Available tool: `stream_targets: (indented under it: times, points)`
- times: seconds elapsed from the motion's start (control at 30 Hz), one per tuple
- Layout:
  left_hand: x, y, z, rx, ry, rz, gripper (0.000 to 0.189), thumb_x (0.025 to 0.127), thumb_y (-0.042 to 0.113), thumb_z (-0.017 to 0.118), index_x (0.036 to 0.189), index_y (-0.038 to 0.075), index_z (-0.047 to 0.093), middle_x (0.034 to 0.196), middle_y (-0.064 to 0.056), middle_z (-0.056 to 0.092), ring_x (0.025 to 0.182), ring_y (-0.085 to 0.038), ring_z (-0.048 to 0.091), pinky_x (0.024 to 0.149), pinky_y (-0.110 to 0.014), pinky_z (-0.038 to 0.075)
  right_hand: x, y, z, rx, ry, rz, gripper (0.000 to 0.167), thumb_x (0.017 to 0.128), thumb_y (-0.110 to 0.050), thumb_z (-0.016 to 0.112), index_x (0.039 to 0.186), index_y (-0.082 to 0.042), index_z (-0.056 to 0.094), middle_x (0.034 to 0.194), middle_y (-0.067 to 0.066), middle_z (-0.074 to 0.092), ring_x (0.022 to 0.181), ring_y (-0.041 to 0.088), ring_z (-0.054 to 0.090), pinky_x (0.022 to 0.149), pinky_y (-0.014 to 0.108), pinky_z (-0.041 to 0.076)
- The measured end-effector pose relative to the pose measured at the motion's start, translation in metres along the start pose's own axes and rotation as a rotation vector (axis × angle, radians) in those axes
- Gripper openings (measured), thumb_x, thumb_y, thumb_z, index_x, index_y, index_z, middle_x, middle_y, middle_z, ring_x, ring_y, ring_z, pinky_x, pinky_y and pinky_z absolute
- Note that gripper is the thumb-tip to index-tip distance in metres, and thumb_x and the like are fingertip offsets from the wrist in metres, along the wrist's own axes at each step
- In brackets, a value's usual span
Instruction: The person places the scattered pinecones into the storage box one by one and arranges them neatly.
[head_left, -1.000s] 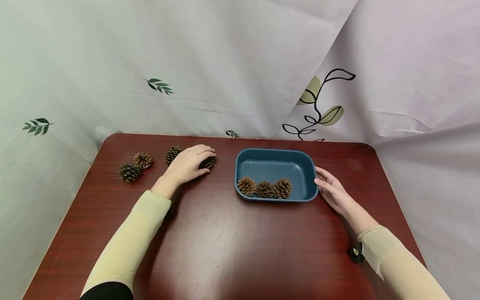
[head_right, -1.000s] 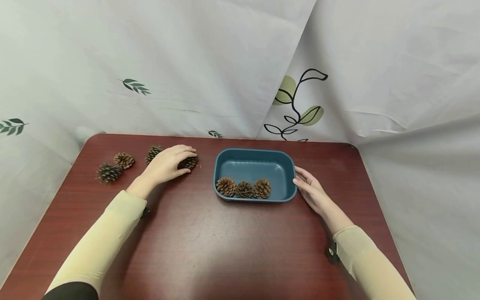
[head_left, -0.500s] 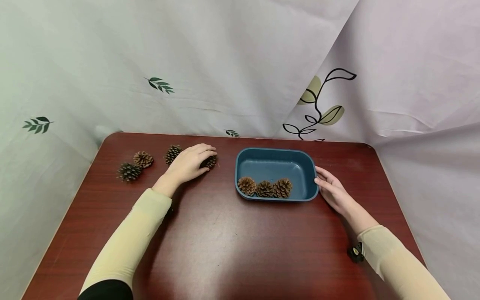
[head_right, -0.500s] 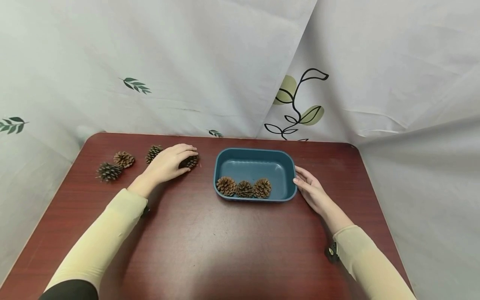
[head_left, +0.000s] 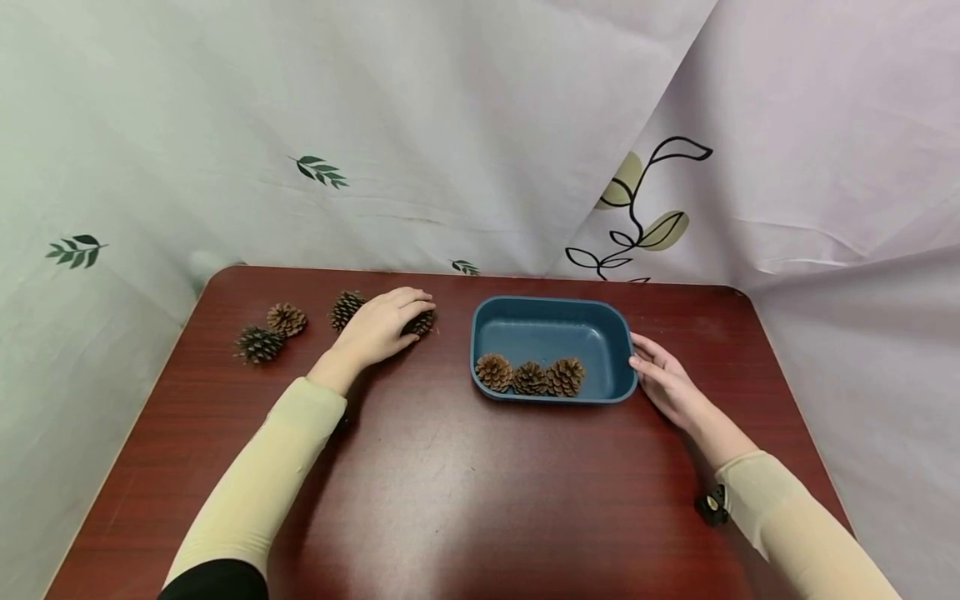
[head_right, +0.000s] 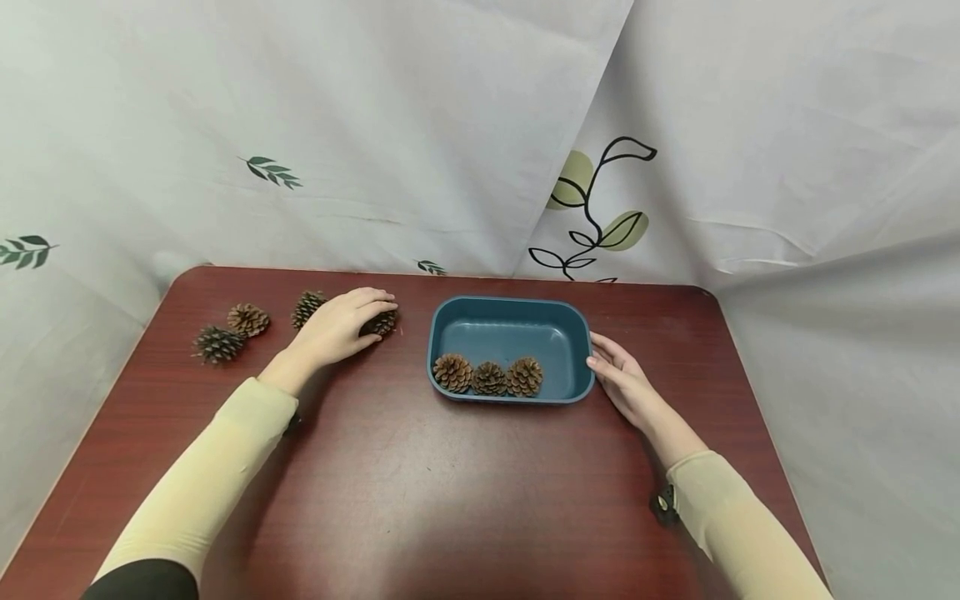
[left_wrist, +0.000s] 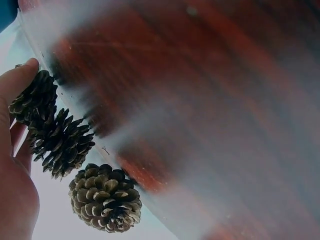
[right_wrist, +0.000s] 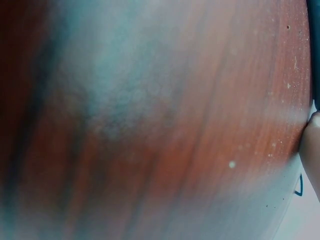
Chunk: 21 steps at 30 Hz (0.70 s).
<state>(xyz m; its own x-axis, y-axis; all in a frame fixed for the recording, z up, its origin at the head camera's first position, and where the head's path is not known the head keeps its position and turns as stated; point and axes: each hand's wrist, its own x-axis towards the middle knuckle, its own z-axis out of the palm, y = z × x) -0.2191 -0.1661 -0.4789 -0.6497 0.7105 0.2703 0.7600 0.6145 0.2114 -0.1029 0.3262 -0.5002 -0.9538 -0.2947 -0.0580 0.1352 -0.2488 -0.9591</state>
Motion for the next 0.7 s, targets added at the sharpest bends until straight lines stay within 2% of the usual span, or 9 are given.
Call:
stream_targets:
  times: [0.4, 0.7]
  points:
    - [-0.0011, -0.0012, -0.0029, -0.002, -0.03, -0.048, 0.055, 0.088, 0.011, 0.087, 0.138, 0.002, 0.067, 0.144, -0.015, 0.065, 0.138, -0.033, 0.059, 0.118, -0.05, 0.05, -0.0005, 0.0026, -0.0018, 0.0, -0.013, -0.018, 0.044, 0.112, 0.004, 0.039, 0.146, -0.019, 0.056, 0.14, -0.009, 0.067, 0.125, 0.001, 0.064, 0.103, 0.013, 0.053]
    - [-0.002, 0.0039, -0.0091, -0.026, -0.008, -0.114, 0.055, 0.09, 0.021, 0.087, 0.138, 0.002, 0.067, 0.143, -0.015, 0.066, 0.138, -0.034, 0.059, 0.119, -0.051, 0.049, 0.0003, 0.0018, -0.0007, -0.001, -0.014, -0.02, 0.044, 0.111, 0.004, 0.039, 0.146, -0.018, 0.056, 0.14, -0.009, 0.067, 0.126, 0.001, 0.063, 0.104, 0.013, 0.052]
